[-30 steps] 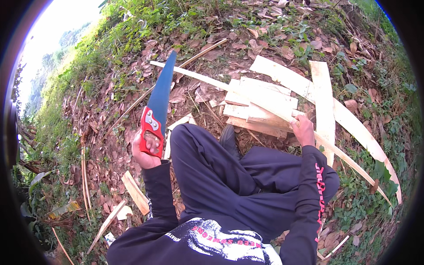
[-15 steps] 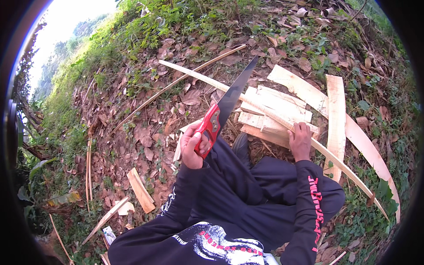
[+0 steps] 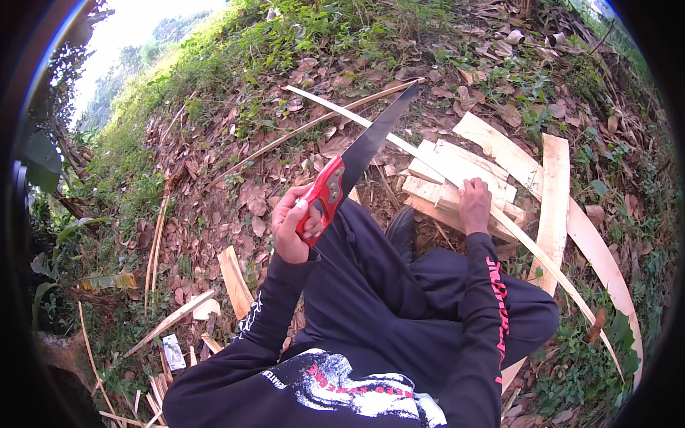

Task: The person sits on the ground and uses a red folding saw to cut thin wooden planks into smaller pieces. The person holds the wood with one hand and saws with the other, producing wood shavings and cut pieces.

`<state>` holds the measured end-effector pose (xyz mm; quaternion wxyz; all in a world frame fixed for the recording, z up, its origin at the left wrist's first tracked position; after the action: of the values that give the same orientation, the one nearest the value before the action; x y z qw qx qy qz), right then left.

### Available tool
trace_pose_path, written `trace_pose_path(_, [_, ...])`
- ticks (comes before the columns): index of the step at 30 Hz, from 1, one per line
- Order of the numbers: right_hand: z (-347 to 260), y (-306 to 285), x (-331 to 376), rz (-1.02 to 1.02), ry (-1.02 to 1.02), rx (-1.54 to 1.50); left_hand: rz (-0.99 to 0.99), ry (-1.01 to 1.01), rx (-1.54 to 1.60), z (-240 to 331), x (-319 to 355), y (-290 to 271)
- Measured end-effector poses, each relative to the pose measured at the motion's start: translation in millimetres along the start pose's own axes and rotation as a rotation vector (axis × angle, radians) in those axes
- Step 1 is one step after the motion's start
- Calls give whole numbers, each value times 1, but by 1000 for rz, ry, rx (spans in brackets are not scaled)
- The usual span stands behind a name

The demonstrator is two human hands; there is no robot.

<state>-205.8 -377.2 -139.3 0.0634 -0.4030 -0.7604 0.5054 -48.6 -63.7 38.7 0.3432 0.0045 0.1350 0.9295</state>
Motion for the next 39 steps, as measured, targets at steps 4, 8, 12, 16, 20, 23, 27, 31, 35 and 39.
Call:
trace_pose_path(4, [3,-1,9,52,18,-40,35,5,-51,4,-1,-2])
trace_pose_path(8, [3,-4,18,44,-8,-35,65,-7,20,-31,1,-5])
trace_pose_path(12, [6,-7,24,44,-11,-49,11,-81,6,-67,-2,-5])
trace_pose_path(16, [8,-7,23,26,-4,-47,-59,-149,4,-94,-15,-2])
trace_pose_path(20, [4,-8,22,41,-5,-39,-94,-195,-35,-111,-28,7])
trace_pose_path(23, [5,-10,17,45,-9,-1,-86,-214,30,-128,-29,12])
trace_pose_path(27, [8,-11,11,28,-22,-5,-107,-235,62,-137,-30,27])
trace_pose_path(31, [14,-20,11,-25,-1,-102,-131,-258,32,-146,-25,34])
trace_pose_path(35, [10,-26,14,-60,49,-159,-151,-253,-30,-149,-23,36])
trace_pose_path(39, [8,-28,13,-48,49,-158,-206,-279,-130,-148,-25,38])
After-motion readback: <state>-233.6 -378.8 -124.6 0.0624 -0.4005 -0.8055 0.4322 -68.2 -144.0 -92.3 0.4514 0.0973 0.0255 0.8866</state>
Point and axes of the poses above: each hand's wrist, its own x-axis away from the middle knuckle, its own y-axis out of the palm, z = x × y, the point moved 4 cm from there along -x, towards the middle knuckle, and after that the axes turned 5 degrees about -x, right-handed, at the moved point
